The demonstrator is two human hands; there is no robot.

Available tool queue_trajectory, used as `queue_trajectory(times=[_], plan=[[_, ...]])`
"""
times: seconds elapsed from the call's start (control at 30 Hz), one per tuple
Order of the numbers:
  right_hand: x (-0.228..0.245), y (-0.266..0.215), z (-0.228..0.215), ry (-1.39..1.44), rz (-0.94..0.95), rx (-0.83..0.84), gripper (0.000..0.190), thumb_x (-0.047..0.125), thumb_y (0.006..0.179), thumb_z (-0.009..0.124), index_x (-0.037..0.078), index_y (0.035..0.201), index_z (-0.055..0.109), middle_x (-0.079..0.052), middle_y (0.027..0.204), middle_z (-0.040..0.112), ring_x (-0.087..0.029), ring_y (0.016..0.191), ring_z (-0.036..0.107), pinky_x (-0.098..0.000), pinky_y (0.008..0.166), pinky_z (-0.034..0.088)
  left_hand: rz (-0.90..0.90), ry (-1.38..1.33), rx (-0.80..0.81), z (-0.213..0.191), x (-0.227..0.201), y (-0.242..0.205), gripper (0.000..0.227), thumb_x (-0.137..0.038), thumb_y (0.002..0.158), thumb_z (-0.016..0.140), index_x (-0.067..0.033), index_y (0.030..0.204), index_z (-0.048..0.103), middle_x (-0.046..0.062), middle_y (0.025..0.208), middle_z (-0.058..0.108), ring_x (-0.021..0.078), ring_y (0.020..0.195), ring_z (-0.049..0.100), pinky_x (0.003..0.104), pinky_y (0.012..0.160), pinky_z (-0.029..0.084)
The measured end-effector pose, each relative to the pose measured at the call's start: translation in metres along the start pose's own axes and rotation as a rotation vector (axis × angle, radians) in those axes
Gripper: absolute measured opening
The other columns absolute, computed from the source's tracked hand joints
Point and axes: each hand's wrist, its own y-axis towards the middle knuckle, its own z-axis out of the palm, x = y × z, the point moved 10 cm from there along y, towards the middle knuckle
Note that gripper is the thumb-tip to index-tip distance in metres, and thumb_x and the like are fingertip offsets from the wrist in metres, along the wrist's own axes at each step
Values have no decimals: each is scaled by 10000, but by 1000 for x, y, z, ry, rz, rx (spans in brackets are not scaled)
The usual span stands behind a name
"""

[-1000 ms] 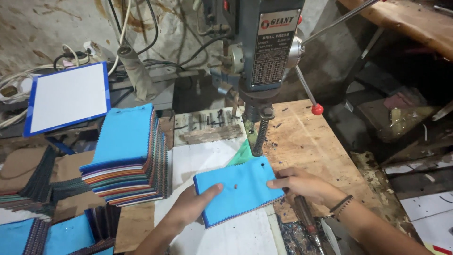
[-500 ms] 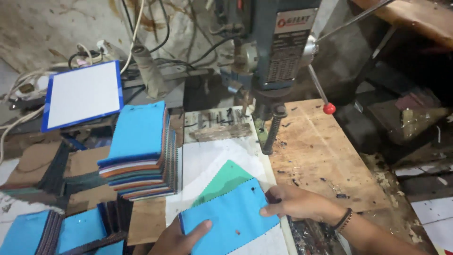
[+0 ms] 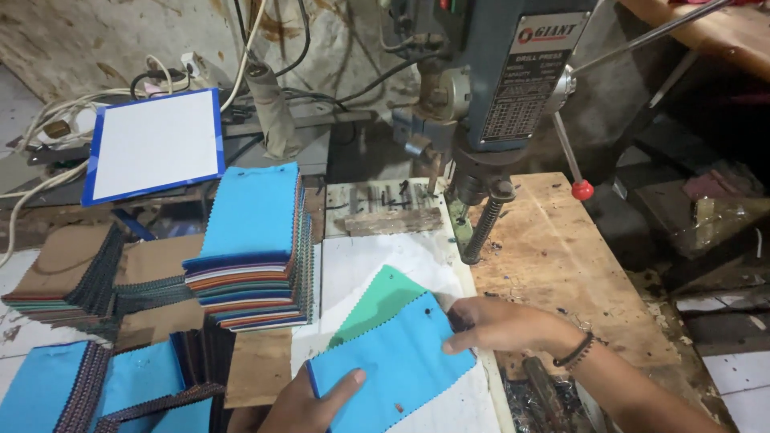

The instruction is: Stacking fabric or paper swatches and using a drill press to create holes for binding.

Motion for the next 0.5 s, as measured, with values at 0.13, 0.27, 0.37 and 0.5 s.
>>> queue_trajectory(times=[0.13,0.27,0.37,0.5], plan=[[-16,22,2,-136,-68,55,501,591,982,635,179,822,400,54,755,328,-100,641,290,-262,589,249,15,-42,-68,-6,2,-1,925,-650,717,733,-299,1528,459,-52,1519,629,231,1385,599,412,1222,441],[21,1,-11,-227,76,-33,502,610,939,593,162,1165,587,31,905,608,-115,804,543,-251,696,427,15,-36,-88,-9,-2,-7,876,-624,733,746,-255,1489,501,-38,1476,671,228,1350,630,406,1187,473],[35,7,-22,-270,62,-127,706,578,949,632,100,1445,476,-85,1349,699,-226,1307,639,-375,1123,533,-5,49,-77,-8,-1,1,913,-698,746,693,-292,1518,422,-35,1514,616,236,1374,600,438,1180,471],[43,24,-21,-109,49,-42,985,492,812,759,142,1591,268,-85,1605,421,-241,1465,457,-382,1197,425,-26,73,-112,-11,1,2,983,-733,718,695,-309,1548,382,-58,1552,576,228,1423,558,421,1234,428]])
